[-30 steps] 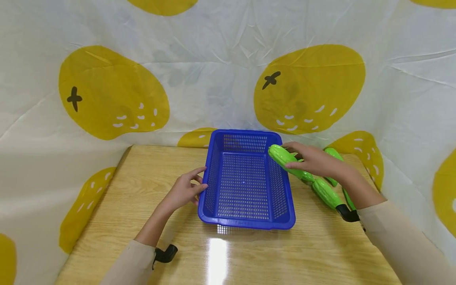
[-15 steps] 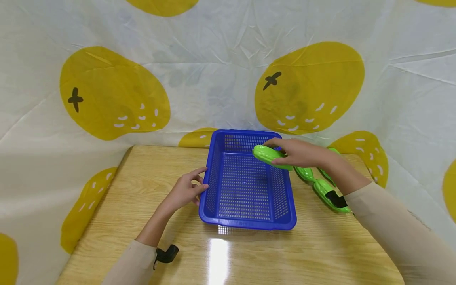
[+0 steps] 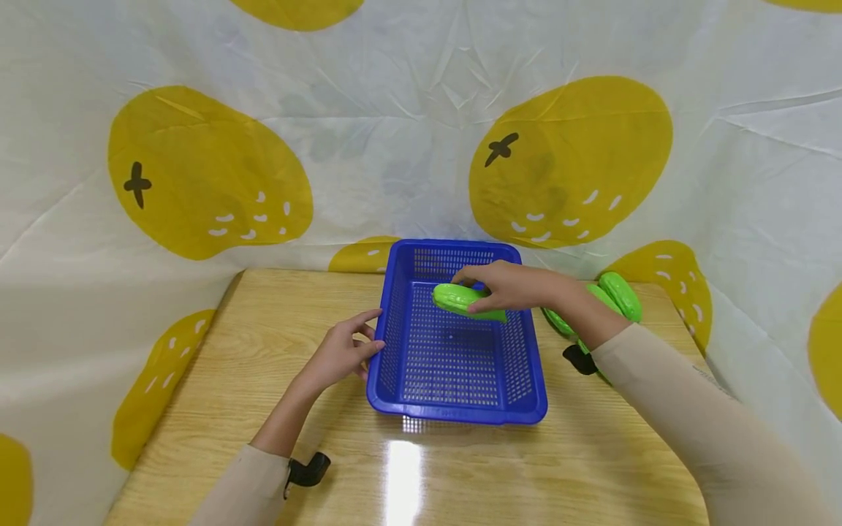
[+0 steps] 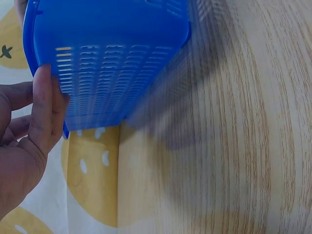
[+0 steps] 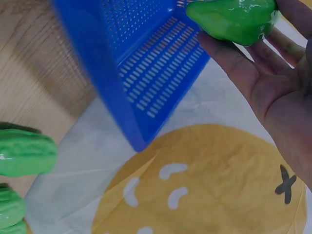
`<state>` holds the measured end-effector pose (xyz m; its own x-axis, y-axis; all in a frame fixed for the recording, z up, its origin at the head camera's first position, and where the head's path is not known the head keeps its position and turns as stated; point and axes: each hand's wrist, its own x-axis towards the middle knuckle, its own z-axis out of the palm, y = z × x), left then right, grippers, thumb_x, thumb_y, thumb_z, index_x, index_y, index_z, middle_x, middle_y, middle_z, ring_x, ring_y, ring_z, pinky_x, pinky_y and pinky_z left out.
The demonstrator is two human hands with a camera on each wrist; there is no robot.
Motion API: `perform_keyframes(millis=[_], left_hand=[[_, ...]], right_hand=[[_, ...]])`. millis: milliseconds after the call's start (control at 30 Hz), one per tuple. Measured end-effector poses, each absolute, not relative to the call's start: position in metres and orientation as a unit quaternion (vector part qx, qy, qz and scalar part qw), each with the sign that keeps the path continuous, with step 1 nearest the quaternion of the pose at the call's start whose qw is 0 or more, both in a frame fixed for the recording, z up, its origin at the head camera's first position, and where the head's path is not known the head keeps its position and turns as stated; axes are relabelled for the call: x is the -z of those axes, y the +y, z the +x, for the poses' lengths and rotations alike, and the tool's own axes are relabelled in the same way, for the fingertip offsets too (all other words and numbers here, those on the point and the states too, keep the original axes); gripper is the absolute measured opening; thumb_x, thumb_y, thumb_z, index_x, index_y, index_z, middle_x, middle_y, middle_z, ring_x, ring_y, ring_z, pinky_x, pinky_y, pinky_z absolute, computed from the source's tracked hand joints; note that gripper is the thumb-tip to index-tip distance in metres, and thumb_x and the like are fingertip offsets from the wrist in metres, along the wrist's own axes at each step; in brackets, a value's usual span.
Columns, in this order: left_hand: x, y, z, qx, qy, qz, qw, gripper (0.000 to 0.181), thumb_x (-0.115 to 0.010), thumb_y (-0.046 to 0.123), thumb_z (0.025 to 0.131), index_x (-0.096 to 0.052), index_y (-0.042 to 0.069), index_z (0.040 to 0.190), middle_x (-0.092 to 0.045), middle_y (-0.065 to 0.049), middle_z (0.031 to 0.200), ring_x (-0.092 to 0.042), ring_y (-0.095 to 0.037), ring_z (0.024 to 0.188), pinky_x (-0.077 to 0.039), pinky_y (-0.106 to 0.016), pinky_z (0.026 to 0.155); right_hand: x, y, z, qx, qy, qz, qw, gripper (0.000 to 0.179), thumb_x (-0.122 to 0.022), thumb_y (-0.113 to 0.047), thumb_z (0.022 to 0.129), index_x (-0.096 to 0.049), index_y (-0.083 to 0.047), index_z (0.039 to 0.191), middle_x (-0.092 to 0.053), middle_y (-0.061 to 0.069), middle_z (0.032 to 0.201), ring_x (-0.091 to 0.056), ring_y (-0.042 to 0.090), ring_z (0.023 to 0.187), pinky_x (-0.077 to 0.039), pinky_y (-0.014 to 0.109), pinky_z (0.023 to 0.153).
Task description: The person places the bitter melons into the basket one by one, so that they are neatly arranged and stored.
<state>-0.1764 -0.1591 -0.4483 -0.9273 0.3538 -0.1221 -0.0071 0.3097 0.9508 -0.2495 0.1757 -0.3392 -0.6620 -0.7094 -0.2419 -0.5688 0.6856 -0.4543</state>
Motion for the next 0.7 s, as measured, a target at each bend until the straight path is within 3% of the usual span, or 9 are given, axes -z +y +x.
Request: perform_keyframes(millis=[333, 700], left_hand=[[0.446, -0.16, -0.178, -0.573, 0.797, 0.109, 0.156, 0.063, -0.066, 0.005, 0.101, -0.041, 0.01, 0.158, -0.056, -0.016, 0.106, -0.069, -0.018, 0.065, -0.064, -0.059, 0.057], [0.448, -0.159, -0.178, -0.58, 0.792, 0.112, 0.158, 0.062, -0.066, 0.003, 0.1, -0.042, 0.007, 0.157, -0.055, -0.018, 0.105, -0.067, -0.018, 0.065, -0.063, -0.059, 0.056]], right_hand=[[0.334, 0.148, -0.264, 0.135, 0.878, -0.391, 0.241, 0.051, -0.071, -0.031, 0.1, -0.056, -0.017, 0.146, -0.062, 0.006, 0.143, -0.058, 0.026, 0.134, -0.055, 0.045, 0.109], [0.341, 0.124, -0.272, 0.093, 0.861, -0.415, 0.279, 0.047, -0.072, -0.026, 0.099, -0.059, -0.012, 0.142, -0.064, 0.01, 0.14, -0.06, 0.027, 0.13, -0.054, 0.045, 0.11]])
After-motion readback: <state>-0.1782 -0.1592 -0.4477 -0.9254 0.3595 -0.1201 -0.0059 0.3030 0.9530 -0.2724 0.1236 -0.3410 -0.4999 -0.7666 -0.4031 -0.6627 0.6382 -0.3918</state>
